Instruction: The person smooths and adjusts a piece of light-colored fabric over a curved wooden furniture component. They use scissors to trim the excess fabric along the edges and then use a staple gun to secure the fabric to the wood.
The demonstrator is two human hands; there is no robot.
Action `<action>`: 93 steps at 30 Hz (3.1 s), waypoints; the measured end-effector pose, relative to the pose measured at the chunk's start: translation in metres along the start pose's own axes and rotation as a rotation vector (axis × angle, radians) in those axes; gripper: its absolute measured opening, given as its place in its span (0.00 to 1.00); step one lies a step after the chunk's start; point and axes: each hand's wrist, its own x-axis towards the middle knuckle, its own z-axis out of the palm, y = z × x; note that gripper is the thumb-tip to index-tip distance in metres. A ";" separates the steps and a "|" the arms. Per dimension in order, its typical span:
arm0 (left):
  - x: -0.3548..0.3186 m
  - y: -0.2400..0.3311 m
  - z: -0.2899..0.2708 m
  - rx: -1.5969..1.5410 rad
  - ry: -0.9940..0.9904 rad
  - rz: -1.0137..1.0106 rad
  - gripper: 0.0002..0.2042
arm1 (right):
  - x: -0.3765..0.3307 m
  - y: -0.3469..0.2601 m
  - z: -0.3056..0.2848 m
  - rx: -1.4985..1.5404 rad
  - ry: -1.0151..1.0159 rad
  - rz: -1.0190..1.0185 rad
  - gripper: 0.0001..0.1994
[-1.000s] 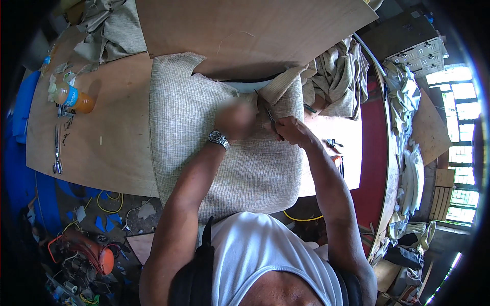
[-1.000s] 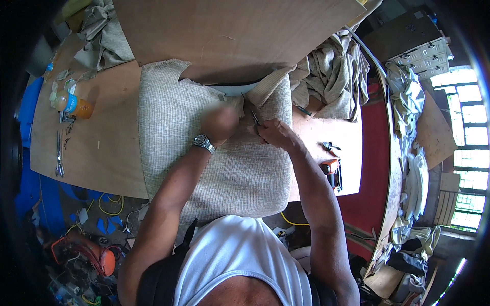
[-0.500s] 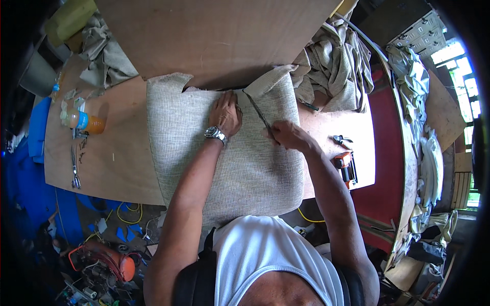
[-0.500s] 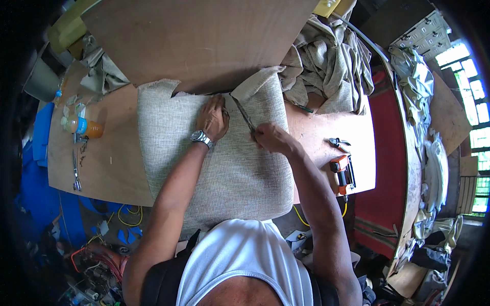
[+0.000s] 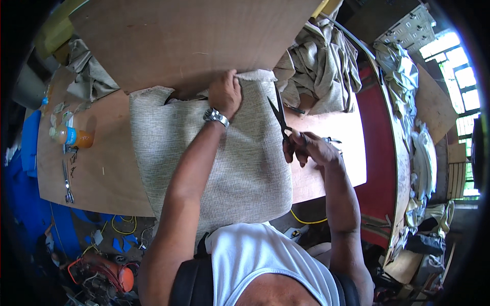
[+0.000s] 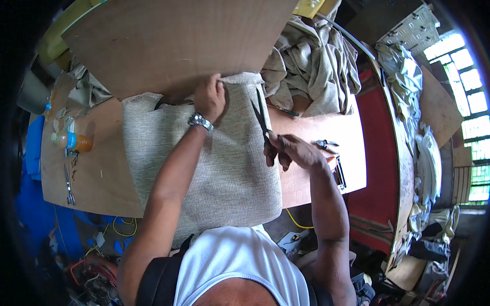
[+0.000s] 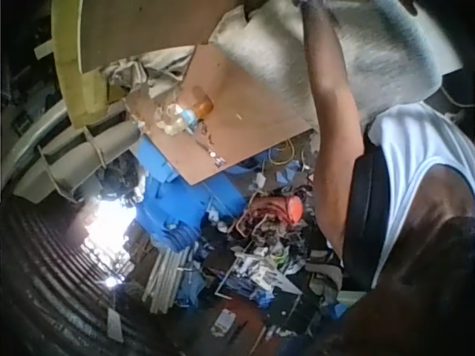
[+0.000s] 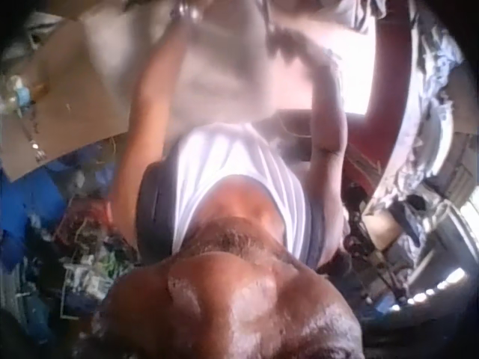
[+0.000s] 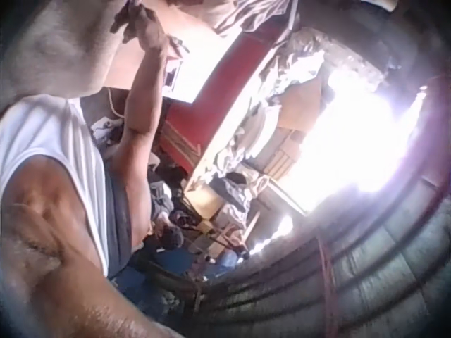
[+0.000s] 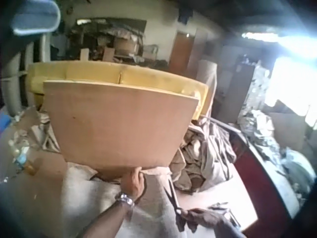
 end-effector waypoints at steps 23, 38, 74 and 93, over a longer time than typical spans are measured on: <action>-0.082 0.037 0.002 -0.074 -0.064 0.227 0.11 | 0.084 -0.050 -0.008 -0.775 0.056 0.555 0.42; -0.096 0.029 0.013 -0.091 0.012 0.206 0.06 | 0.062 -0.022 0.006 -0.676 0.264 0.336 0.29; -0.303 0.052 -0.190 0.150 -0.957 0.481 0.27 | -0.093 0.332 0.079 -0.429 0.928 0.350 0.18; -0.055 -0.011 -0.121 0.395 -0.234 0.012 0.20 | -0.177 0.295 0.082 -0.628 0.944 -0.078 0.14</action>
